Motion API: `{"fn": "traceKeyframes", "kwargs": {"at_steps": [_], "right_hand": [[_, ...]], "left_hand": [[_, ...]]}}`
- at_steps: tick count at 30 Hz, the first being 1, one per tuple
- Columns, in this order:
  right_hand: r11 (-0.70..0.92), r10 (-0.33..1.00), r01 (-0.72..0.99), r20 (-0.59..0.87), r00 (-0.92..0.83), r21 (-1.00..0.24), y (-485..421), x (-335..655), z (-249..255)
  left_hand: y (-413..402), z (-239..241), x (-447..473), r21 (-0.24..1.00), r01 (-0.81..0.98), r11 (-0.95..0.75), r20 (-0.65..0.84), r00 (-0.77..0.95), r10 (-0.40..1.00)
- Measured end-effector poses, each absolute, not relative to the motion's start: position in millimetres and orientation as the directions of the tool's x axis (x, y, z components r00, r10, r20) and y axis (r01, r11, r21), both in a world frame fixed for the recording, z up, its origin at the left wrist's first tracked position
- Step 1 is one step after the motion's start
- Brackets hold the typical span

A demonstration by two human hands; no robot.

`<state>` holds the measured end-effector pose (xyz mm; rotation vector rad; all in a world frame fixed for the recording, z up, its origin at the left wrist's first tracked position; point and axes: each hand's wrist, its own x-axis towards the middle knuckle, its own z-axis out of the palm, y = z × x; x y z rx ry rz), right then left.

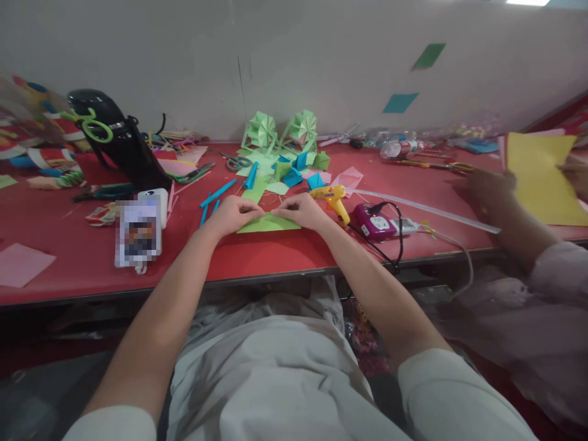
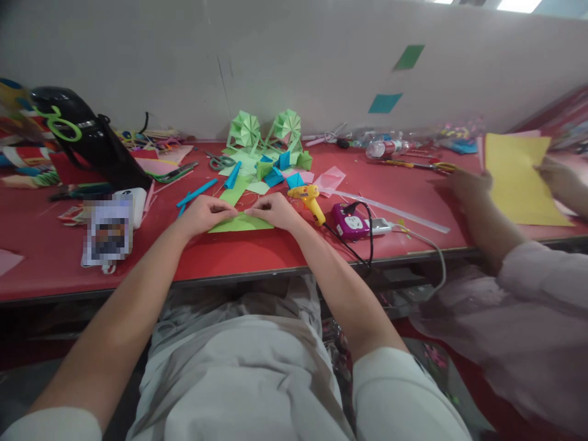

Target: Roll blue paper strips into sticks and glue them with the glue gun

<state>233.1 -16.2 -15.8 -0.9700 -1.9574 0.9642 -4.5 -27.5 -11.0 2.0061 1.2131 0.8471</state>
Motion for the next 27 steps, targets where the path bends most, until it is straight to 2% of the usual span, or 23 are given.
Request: {"fn": "traceKeyframes", "kwargs": {"at_steps": [9, 27], "right_hand": [[0.399, 0.874, 0.258, 0.280, -0.396, -0.880, -11.5, 239.1, -19.7], [0.387, 0.876, 0.272, 0.259, -0.407, -0.881, -9.2, 246.4, -23.3]], "left_hand": [[-28.6, -6.7, -17.7, 0.761, 0.566, -0.316, 0.215, 0.239, 0.947], [-26.3, -9.7, -30.5, 0.824, 0.491, -0.281, 0.142, 0.302, 0.943]]}}
